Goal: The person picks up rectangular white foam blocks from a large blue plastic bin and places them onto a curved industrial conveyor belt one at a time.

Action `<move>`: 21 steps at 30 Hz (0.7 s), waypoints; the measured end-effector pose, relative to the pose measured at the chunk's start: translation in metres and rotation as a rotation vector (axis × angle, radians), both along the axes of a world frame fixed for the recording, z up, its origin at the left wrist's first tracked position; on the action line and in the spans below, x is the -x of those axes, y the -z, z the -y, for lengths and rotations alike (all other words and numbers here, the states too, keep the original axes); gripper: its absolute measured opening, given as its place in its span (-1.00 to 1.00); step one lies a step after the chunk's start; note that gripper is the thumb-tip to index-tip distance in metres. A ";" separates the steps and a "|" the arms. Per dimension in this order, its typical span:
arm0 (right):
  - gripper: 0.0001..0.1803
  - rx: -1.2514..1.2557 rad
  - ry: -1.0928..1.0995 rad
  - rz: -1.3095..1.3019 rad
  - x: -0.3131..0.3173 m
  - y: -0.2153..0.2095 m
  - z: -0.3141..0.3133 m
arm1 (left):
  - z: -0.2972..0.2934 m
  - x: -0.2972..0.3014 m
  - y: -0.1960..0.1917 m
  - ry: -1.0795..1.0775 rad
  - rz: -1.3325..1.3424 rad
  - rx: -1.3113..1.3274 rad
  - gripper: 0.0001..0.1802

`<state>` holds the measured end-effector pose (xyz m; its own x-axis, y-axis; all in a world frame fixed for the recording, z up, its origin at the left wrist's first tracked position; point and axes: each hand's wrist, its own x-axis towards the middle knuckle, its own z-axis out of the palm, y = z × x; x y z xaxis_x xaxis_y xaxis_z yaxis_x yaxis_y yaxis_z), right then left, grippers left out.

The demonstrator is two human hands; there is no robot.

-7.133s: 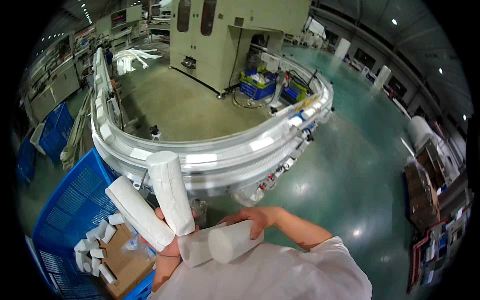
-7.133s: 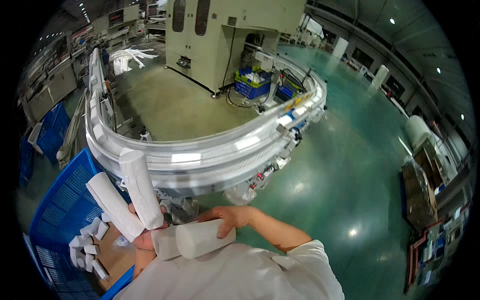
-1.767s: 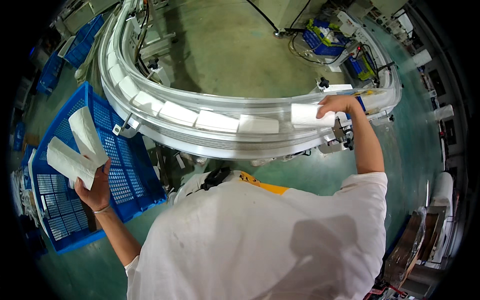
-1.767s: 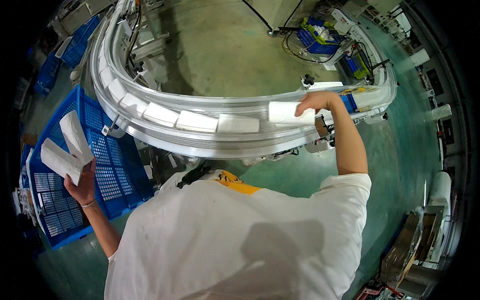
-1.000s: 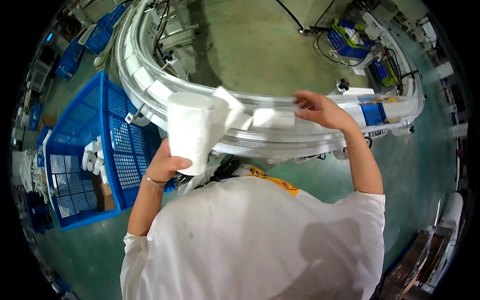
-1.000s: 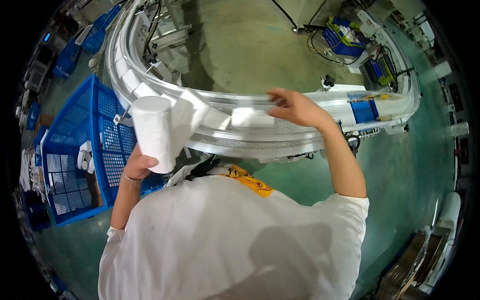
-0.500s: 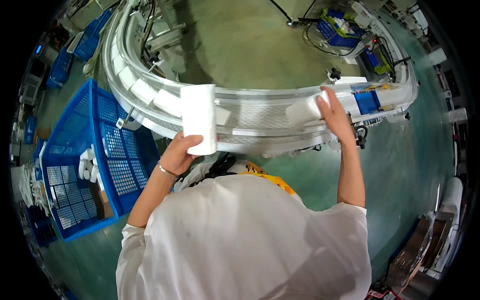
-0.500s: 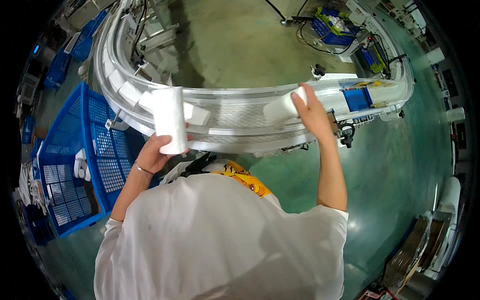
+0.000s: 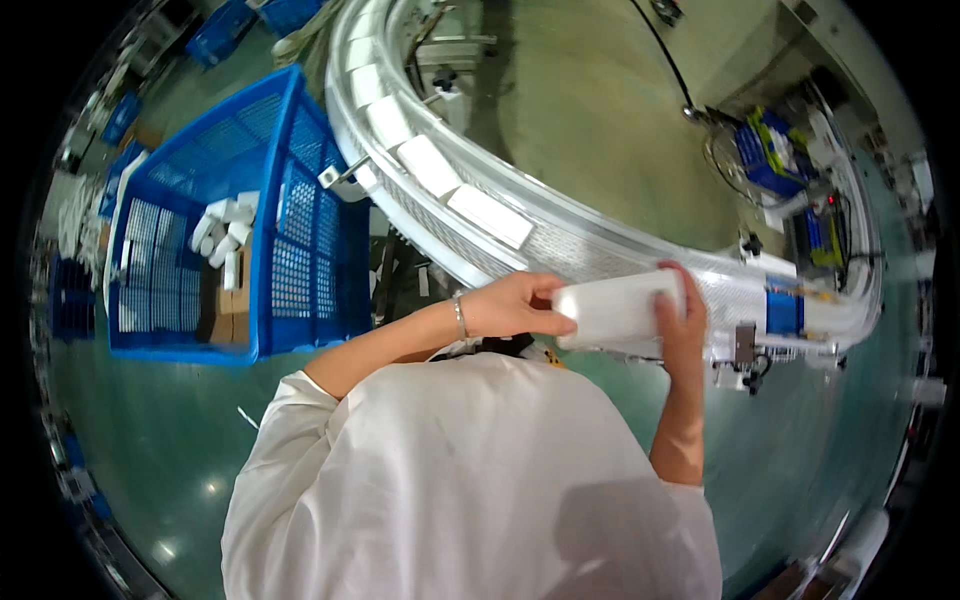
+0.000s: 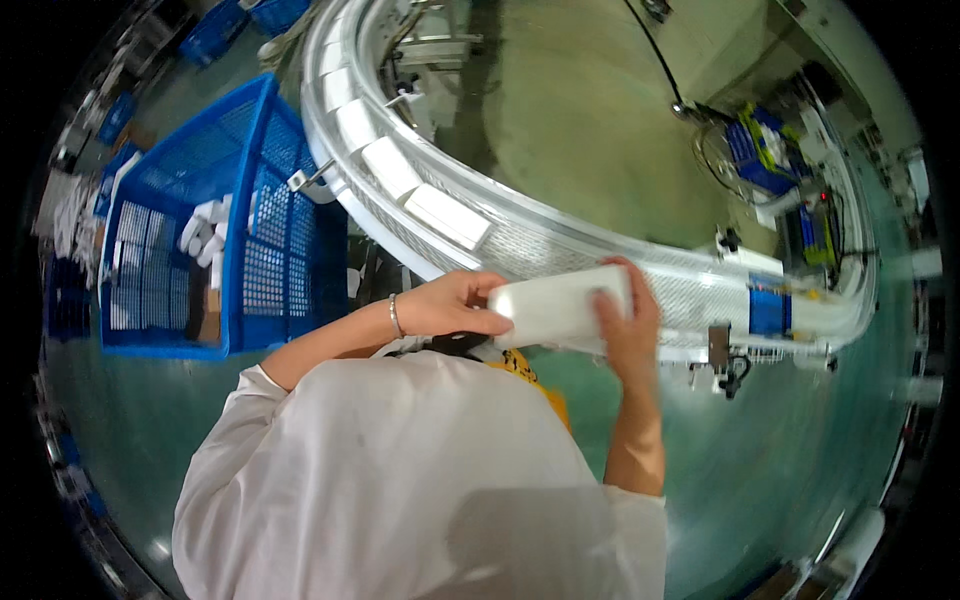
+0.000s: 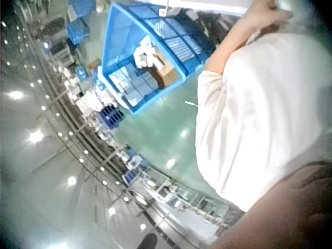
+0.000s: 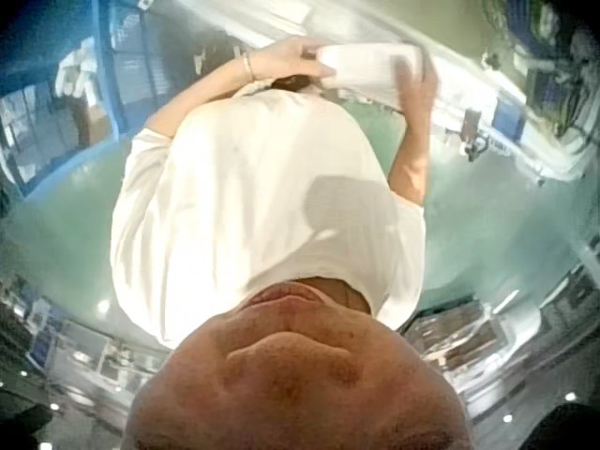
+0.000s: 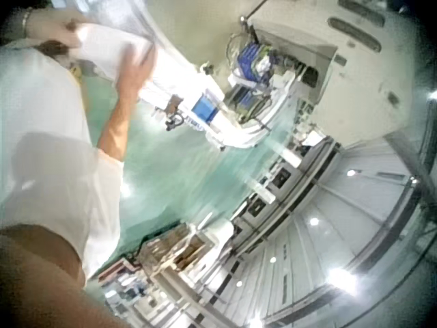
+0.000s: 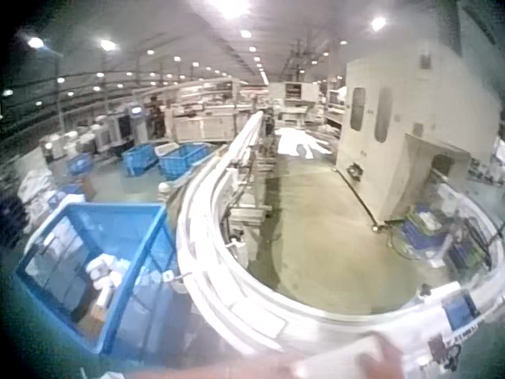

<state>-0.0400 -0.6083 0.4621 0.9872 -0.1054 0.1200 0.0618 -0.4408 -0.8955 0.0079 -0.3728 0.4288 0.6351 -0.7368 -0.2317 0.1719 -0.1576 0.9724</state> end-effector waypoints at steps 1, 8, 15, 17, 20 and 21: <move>-0.65 0.121 0.115 0.131 -0.005 0.003 0.017 | -0.006 0.003 0.013 -0.141 -0.026 0.183 -0.65; -0.40 0.320 0.222 -0.386 -0.003 0.072 0.093 | -0.060 0.042 0.045 -0.546 -0.354 0.145 -0.75; -0.60 0.123 -0.101 -0.030 -0.067 0.033 -0.056 | -0.118 0.102 0.036 -0.910 -0.355 0.284 -0.78; -0.63 0.126 -0.289 0.056 -0.067 0.012 -0.130 | -0.149 0.114 0.036 -0.920 -0.296 0.281 -0.79; -0.65 0.100 -0.644 0.036 -0.049 -0.001 -0.222 | -0.200 0.132 0.016 -0.882 -0.171 0.230 -0.77; -0.62 0.121 -0.773 0.139 -0.047 0.000 -0.250 | -0.222 0.144 0.011 -0.867 -0.142 0.202 -0.77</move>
<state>0.0072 -0.3586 0.4625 0.7505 0.6253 0.2140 0.4974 -0.3211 -0.8060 -0.1362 -0.1504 0.4179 0.9621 -0.0481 -0.2684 0.2716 0.2552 0.9280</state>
